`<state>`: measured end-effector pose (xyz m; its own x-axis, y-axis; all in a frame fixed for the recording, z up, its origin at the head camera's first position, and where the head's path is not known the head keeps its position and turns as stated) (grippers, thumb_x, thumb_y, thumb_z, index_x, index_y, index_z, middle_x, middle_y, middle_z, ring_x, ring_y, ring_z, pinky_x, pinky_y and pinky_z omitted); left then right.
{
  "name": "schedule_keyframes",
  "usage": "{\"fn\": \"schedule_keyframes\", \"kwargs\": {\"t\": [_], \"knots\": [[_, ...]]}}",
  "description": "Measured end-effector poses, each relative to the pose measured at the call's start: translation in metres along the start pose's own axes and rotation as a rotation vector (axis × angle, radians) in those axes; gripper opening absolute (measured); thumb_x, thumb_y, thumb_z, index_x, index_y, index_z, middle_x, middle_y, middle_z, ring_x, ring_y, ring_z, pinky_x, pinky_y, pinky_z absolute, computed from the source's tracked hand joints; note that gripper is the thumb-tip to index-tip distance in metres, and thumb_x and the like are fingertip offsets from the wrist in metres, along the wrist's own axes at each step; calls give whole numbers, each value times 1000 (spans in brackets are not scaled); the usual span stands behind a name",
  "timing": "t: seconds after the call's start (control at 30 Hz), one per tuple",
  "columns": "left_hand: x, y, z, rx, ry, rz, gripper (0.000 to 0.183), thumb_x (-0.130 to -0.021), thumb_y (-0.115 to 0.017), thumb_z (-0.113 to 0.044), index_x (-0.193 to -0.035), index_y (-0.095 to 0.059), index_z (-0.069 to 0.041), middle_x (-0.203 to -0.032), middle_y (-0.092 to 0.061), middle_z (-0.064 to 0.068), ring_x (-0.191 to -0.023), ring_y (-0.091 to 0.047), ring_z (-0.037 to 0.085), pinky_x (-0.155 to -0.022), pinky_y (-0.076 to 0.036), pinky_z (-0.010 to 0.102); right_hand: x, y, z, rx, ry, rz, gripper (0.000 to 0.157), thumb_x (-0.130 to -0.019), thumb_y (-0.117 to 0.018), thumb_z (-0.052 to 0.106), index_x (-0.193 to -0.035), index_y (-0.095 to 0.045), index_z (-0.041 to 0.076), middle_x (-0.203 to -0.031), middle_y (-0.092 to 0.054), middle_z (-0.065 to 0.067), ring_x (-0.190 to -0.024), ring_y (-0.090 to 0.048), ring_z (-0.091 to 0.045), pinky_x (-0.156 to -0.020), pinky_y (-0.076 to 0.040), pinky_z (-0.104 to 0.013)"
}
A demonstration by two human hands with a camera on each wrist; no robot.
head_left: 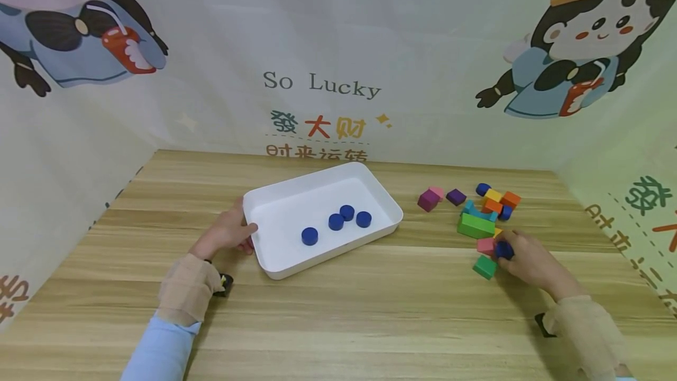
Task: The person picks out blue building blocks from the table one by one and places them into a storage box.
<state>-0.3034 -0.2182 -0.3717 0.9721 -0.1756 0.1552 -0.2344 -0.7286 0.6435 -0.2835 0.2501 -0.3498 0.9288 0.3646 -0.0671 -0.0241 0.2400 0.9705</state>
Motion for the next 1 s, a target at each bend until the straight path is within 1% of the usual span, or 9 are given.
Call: {"fn": "schedule_keyframes", "kwargs": {"t": [0.07,0.13,0.27,0.33,0.43,0.6,0.7,0.83,1.0], "knots": [[0,0,0,-5,-4,-2,61,-85,-42,1,-129,-3,16,-55,-59,16,-45,-59,20,-45,-50,31,-2,1,3,-1,16,-19,33,-70,-66,1,-98,-53,-12,-102,-51,-36,-86,-54,-47,-73,-45,-54],[-1,0,0,-6,-4,-2,61,-85,-42,1,-129,-3,16,-55,-59,16,-45,-59,20,-45,-50,31,-4,2,7,4,33,-35,32,-71,-66,2,-97,-53,-12,-102,-52,-35,-86,-54,-46,-73,-45,-53],[-1,0,0,-4,-4,0,62,-85,-42,1,-130,-2,16,-55,-59,16,-45,-59,20,-45,-50,31,-9,4,16,4,68,-59,29,-74,-66,4,-95,-53,-11,-90,-57,-27,-78,-57,-37,-67,-48,-47],[-1,0,0,-1,-4,2,62,-86,-42,1,-130,-2,16,-55,-59,16,-45,-59,20,-45,-50,31,-12,5,22,2,86,-69,28,-76,-65,6,-96,-53,-10,-90,-57,-25,-74,-58,-33,-64,-49,-43],[-1,0,0,-1,-4,4,62,-86,-42,1,-130,-2,16,-56,-59,16,-45,-59,20,-45,-49,31,-18,9,31,15,133,-93,29,-77,-65,7,-97,-53,-10,-91,-57,-26,-74,-58,-31,-64,-49,-43],[0,0,0,-19,2,5,61,-86,-42,0,-130,-3,16,-56,-60,16,-46,-59,20,-45,-49,30,-28,10,47,-10,192,-110,30,-77,-64,3,-100,-52,-12,-90,-57,-25,-69,-57,-27,-59,-50,-38],[0,0,0,-35,9,6,61,-86,-43,-1,-129,-4,16,-57,-60,15,-46,-59,20,-46,-49,30,-33,9,54,-30,201,-106,30,-77,-63,3,-101,-52,-11,-94,-57,-26,-75,-58,-30,-62,-50,-38],[0,0,0,-41,11,7,60,-86,-43,-1,-129,-4,16,-57,-60,15,-46,-59,19,-45,-49,29,-41,7,64,-43,208,-103,30,-79,-62,4,-104,-52,-11,-100,-56,-27,-86,-57,-35,-71,-50,-42],[0,0,0,-19,8,3,60,-85,-42,0,-129,-5,16,-56,-60,16,-45,-59,19,-45,-49,30,-52,7,78,-51,220,-100,32,-80,-62,5,-106,-52,-9,-102,-55,-26,-83,-58,-34,-71,-49,-42]]}}
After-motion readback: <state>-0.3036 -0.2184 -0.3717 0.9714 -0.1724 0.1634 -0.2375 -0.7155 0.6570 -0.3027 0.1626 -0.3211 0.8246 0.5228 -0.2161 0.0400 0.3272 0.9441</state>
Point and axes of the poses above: each hand's wrist, its own x-axis away from the middle knuckle, its own y-axis out of the back of the hand, z = x × y, the point moved 7 cm from there along -x, towards the middle knuckle
